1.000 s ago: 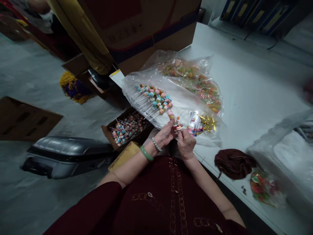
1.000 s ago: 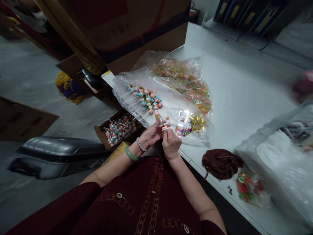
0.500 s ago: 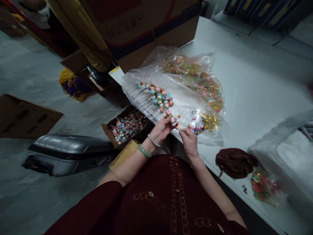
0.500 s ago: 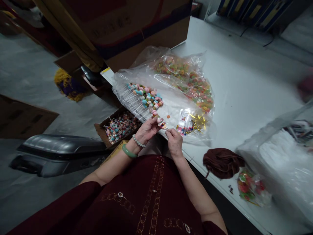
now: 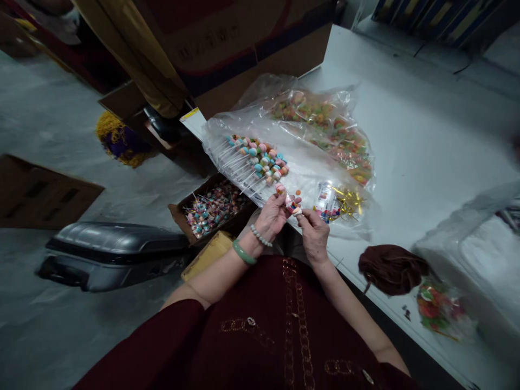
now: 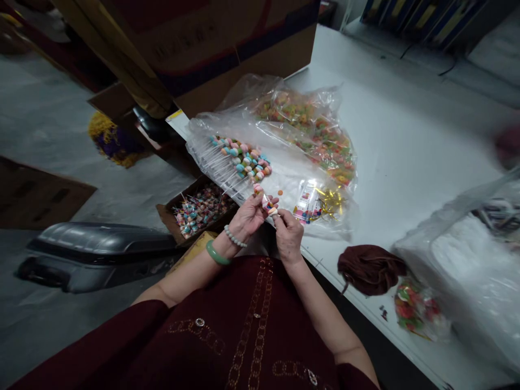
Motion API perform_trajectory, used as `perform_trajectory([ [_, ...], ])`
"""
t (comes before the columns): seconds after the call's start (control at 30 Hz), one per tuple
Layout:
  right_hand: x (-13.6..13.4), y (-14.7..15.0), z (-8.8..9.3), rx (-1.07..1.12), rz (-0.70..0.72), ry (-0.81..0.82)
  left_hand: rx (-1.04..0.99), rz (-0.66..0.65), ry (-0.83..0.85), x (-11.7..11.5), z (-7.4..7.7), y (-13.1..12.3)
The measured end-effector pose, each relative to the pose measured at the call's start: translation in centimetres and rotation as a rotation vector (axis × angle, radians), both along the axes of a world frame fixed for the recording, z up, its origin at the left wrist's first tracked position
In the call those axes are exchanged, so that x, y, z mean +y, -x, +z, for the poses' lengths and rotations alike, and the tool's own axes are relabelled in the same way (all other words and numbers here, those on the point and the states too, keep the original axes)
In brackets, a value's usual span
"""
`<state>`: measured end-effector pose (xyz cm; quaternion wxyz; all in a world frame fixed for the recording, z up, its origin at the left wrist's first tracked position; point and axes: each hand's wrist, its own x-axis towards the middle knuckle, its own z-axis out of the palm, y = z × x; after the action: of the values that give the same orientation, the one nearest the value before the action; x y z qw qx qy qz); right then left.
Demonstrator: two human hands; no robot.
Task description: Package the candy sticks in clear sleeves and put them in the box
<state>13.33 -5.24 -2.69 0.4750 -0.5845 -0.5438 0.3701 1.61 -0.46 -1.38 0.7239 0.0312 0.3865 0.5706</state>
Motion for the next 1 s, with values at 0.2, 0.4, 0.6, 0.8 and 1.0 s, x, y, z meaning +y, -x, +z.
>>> perform_trajectory([
  [0.2, -0.4, -0.5, -0.6, -0.613, 0.114, -0.291, 0.007, -0.015, 0.076, 0.1, 0.3, -0.5],
  [0.4, -0.1, -0.6, 0.2, -0.466, 0.074, -0.174, 0.032, -0.021, 0.023, -0.1, 0.8, -0.6],
  [0.6, 0.5, -0.3, 0.2, -0.049, -0.011, 0.095, 0.030, -0.038, 0.066, -0.1, 1.6, -1.5],
  [0.8, 0.7, -0.2, -0.3, -0.056, -0.013, 0.017, 0.022, -0.031, 0.095, 0.1, 1.9, -1.7],
  [1.0, -0.9, -0.6, -0.3, -0.509, 0.048, -0.227, 0.013, 0.047, 0.107, 0.7, 1.3, -1.2],
])
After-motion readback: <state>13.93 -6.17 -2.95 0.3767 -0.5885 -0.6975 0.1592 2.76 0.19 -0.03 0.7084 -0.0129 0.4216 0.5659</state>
